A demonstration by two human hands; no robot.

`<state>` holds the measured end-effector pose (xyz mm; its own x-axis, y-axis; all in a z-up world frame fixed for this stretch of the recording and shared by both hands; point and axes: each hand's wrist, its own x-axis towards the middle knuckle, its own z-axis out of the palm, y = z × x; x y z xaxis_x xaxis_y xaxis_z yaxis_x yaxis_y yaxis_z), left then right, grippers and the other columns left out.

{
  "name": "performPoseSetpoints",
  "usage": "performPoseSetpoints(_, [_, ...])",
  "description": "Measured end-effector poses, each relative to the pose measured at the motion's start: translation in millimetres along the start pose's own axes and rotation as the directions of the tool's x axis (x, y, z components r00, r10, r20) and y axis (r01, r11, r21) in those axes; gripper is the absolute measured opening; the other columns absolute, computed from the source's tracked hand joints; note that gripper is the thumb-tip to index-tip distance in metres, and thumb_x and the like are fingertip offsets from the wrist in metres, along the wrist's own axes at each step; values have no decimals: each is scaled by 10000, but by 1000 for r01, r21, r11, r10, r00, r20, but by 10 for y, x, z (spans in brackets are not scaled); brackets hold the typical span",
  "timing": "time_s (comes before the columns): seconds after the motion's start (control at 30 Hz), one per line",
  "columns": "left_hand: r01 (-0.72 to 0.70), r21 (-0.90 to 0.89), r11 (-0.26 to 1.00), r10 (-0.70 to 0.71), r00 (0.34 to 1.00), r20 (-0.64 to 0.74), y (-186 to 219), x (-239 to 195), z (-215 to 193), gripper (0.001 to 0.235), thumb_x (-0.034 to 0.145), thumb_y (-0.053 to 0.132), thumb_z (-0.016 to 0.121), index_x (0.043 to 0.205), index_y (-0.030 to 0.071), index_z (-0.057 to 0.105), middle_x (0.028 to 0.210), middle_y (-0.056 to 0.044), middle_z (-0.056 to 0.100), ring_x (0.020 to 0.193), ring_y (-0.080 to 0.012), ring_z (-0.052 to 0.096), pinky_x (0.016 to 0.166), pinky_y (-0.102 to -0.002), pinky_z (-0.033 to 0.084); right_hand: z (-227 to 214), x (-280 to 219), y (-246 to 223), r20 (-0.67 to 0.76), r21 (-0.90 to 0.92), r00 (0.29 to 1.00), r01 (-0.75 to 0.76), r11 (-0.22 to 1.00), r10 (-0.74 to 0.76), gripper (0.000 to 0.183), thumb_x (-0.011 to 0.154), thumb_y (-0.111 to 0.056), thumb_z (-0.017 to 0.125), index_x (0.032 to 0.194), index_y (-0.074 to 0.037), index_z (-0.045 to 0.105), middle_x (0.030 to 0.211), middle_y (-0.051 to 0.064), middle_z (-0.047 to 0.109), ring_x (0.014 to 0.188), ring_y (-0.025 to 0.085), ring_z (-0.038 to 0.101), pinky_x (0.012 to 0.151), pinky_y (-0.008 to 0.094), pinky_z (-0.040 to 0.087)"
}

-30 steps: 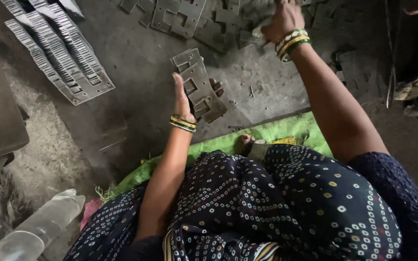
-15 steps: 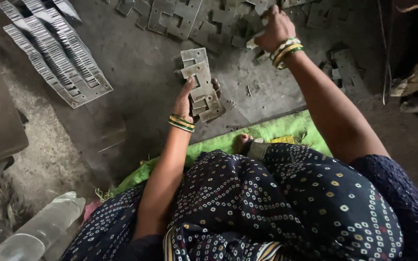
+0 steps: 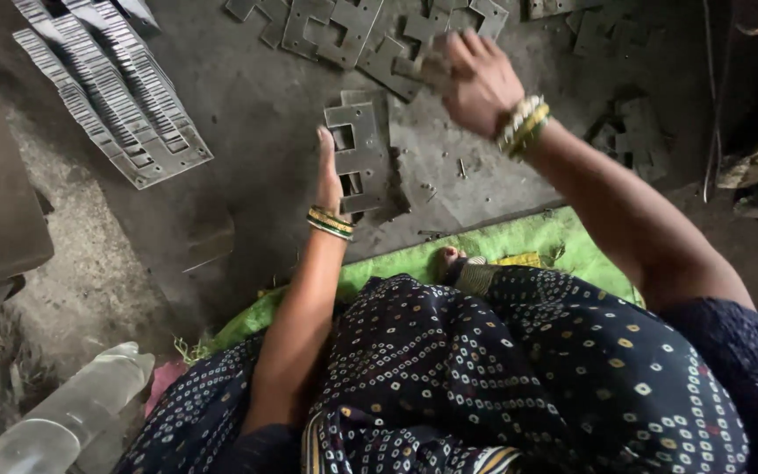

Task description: The person sorts metal plates on the floor, picking them up individually and placing them into a stack.

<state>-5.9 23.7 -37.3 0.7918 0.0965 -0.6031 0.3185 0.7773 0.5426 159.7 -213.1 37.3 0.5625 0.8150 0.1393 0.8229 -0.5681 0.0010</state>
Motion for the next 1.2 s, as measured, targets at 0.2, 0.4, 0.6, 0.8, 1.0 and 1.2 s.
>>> performPoseSetpoints(0.2, [2,-85,996,5,997,83,-104,68,-262,597,1020,517,618,1407,64,575,1246,-61,656,1094,-191,670,954,-381,578,462,489,389,77,-4,996,55,998,-55,475,891,-95,690,1360,-146,628,1400,66,610,1406,299,476,1134,534,390])
performPoseSetpoints(0.4, [110,-175,978,-95,991,92,80,-119,-241,548,993,489,627,1360,85,583,1179,-101,682,1028,-247,699,910,-445,584,574,667,519,220,111,975,-3,994,-22,701,651,26,633,1338,-107,669,1351,189,615,1323,389,460,1000,572,398])
performPoseSetpoints(0.6, [255,-240,937,-210,958,197,138,-200,-155,624,988,522,636,1320,-5,589,1132,-175,710,996,-314,710,924,-479,594,35,690,341,270,-129,963,14,991,21,246,848,-80,712,1066,-163,791,1206,138,688,1247,296,602,996,432,470])
performPoseSetpoints(0.8, [135,-152,979,-110,981,160,-9,-57,-208,667,977,570,613,1391,53,538,1139,-151,694,986,-297,687,892,-482,568,-1564,748,-729,162,-201,957,271,941,-241,162,792,-353,723,938,-286,749,1165,6,701,1235,222,586,1111,534,389])
performPoseSetpoints(1.0, [68,-141,988,-57,995,82,-296,173,-340,660,934,547,605,1456,178,442,1331,-20,617,1166,-176,615,984,-380,528,-1823,506,-859,-243,-42,935,256,966,-258,106,1007,-212,759,1101,-175,727,1169,37,670,1066,157,659,865,313,587])
performPoseSetpoints(1.2, [45,-117,992,-9,957,289,-534,185,-524,638,1028,464,663,1493,58,501,1282,-63,630,1088,-192,619,915,-380,525,-1637,203,-567,-333,-15,943,25,1000,-28,302,946,-324,864,917,-120,644,975,31,613,749,140,632,554,323,505])
